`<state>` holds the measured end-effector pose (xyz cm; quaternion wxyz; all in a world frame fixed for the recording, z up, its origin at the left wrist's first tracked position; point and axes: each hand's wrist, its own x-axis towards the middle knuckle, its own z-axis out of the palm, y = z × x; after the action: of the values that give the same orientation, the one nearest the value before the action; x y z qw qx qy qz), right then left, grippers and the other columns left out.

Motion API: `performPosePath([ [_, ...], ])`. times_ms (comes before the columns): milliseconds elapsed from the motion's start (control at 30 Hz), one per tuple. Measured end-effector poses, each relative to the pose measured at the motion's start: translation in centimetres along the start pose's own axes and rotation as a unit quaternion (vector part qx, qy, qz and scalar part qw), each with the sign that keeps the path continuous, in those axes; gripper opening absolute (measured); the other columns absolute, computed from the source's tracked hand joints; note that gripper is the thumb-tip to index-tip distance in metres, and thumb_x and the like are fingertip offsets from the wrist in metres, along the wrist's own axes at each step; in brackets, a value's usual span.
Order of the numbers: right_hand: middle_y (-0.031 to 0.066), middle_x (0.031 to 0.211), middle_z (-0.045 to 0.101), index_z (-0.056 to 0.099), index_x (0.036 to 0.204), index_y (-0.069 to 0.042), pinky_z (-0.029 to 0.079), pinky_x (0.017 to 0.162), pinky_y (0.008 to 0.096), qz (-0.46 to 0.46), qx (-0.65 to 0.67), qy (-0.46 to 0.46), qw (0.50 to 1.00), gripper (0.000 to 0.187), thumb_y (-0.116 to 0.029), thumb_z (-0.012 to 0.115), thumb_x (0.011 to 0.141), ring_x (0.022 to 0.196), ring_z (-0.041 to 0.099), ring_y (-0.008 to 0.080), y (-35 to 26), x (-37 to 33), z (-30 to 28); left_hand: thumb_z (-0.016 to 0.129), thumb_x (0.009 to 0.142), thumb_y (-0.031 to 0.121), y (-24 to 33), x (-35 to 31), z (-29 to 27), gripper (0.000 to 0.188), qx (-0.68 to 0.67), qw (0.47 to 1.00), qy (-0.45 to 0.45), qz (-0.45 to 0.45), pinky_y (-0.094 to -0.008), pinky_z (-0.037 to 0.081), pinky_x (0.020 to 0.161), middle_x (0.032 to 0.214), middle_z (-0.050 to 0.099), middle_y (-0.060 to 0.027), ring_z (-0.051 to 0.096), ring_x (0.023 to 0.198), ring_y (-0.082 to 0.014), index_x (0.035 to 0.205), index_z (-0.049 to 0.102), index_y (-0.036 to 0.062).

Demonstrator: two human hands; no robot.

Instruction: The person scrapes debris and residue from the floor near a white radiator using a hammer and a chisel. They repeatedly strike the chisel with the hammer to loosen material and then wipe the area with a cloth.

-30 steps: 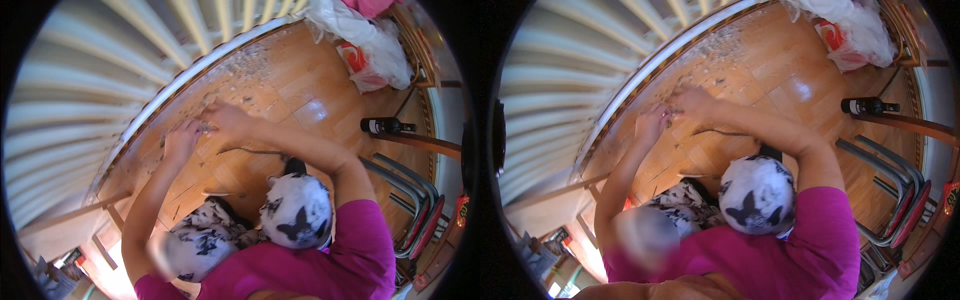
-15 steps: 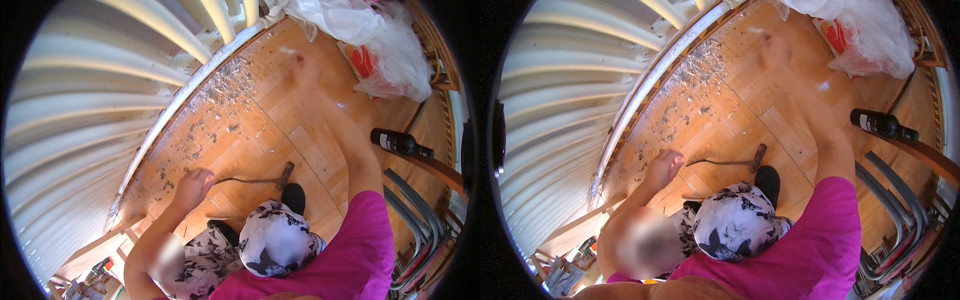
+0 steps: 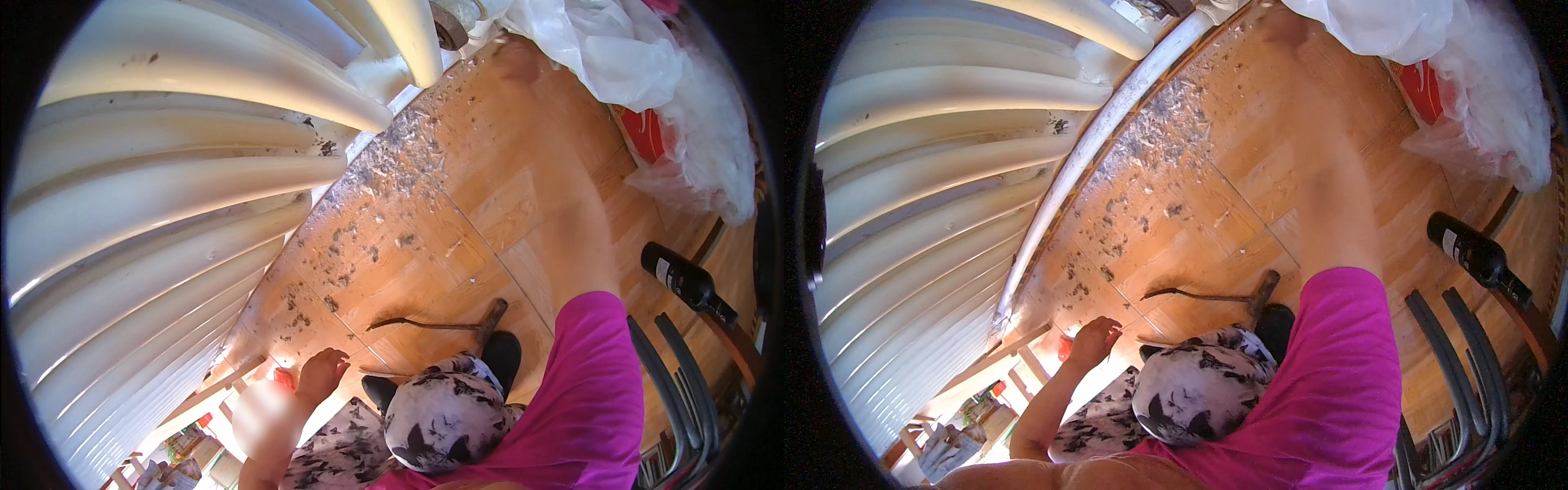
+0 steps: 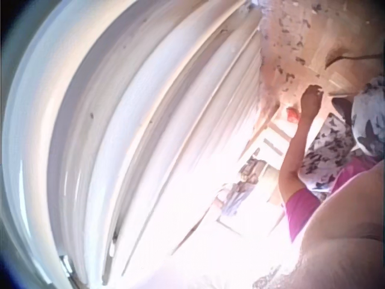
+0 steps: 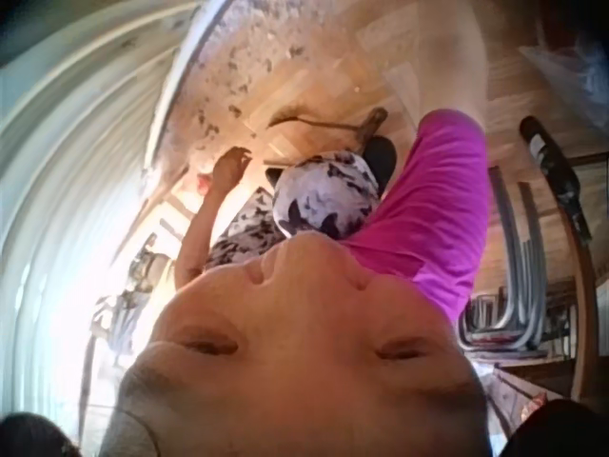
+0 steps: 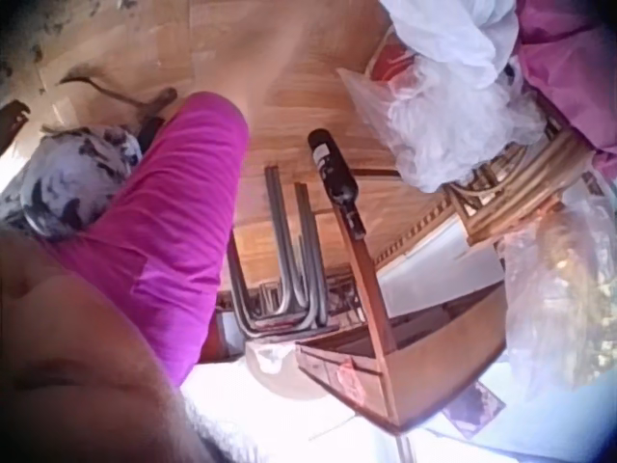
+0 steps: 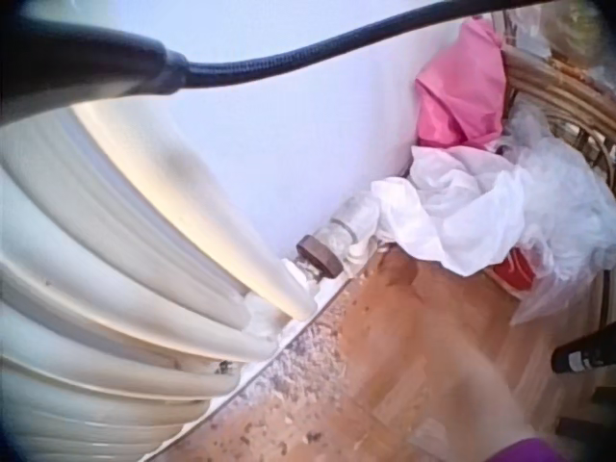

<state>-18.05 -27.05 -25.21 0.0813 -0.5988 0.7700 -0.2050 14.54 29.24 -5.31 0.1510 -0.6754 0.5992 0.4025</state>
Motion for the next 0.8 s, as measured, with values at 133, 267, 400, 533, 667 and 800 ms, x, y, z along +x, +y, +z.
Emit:
performPosePath([
  [133,0.0144,0.088,0.070,0.068,0.084,-0.007,0.054,0.070,0.0438,-0.038,0.015,0.010,0.999,0.031,-0.030,0.050,0.094,0.082,0.069,0.0305,-3.5,-6.8,1.1,0.064,0.089,0.020,1.2,0.0,0.0,0.017,-0.023,1.000,-0.004,-0.015,-0.0381,0.052,0.075,0.092,0.065,-0.0107,0.066,0.085,-0.0279,0.100,0.064,0.0076],
  [267,0.0178,0.088,0.066,0.065,0.089,-0.003,0.053,0.064,0.0411,-0.190,0.028,-0.051,0.980,0.029,-0.023,0.048,0.099,0.080,0.067,0.0300,-8.1,-18.0,0.6,0.064,0.088,0.020,1.8,0.8,0.3,0.017,-0.014,1.000,-0.008,-0.007,-0.0377,0.052,0.074,0.091,0.065,-0.0103,0.066,0.085,-0.0272,0.101,0.065,0.0079],
  [400,0.0094,0.091,0.064,0.066,0.101,-0.011,0.053,0.069,0.0358,-0.144,0.310,-0.196,0.919,0.017,-0.018,0.062,0.086,0.082,0.063,0.0246,-11.4,-29.5,-2.4,0.065,0.088,0.024,2.9,2.1,-0.5,0.016,0.015,0.998,0.034,0.044,-0.0388,0.052,0.072,0.089,0.063,-0.0090,0.064,0.084,-0.0274,0.097,0.064,0.0101],
  [533,0.0062,0.088,0.064,0.067,0.111,-0.017,0.054,0.063,0.0327,-0.326,0.305,-0.220,0.868,0.025,-0.014,0.064,0.086,0.079,0.063,0.0213,-10.2,-32.4,-4.6,0.064,0.088,0.021,3.9,1.0,-1.9,0.017,-0.062,0.997,0.049,-0.013,-0.0372,0.053,0.072,0.092,0.064,-0.0097,0.066,0.081,-0.0265,0.099,0.065,0.0083],
  [667,0.0047,0.082,0.061,0.069,0.105,-0.022,0.049,0.066,0.0353,-0.267,0.262,-0.179,0.910,0.021,-0.016,0.064,0.086,0.076,0.060,0.0212,-7.3,-24.1,-4.9,0.064,0.088,0.020,2.7,-2.6,-1.2,0.016,-0.085,0.991,0.062,-0.080,-0.0364,0.053,0.072,0.094,0.065,-0.0091,0.067,0.081,-0.0249,0.099,0.065,0.0077],
  [800,0.0066,0.082,0.066,0.069,0.097,-0.022,0.051,0.066,0.0413,-0.238,0.109,-0.014,0.965,0.014,-0.022,0.057,0.090,0.075,0.064,0.0265,-5.0,-13.6,-3.1,0.065,0.088,0.020,1.1,-6.0,0.1,0.017,-0.060,0.991,0.053,-0.103,-0.0373,0.053,0.072,0.092,0.064,-0.0093,0.067,0.082,-0.0251,0.100,0.065,0.0085],
])
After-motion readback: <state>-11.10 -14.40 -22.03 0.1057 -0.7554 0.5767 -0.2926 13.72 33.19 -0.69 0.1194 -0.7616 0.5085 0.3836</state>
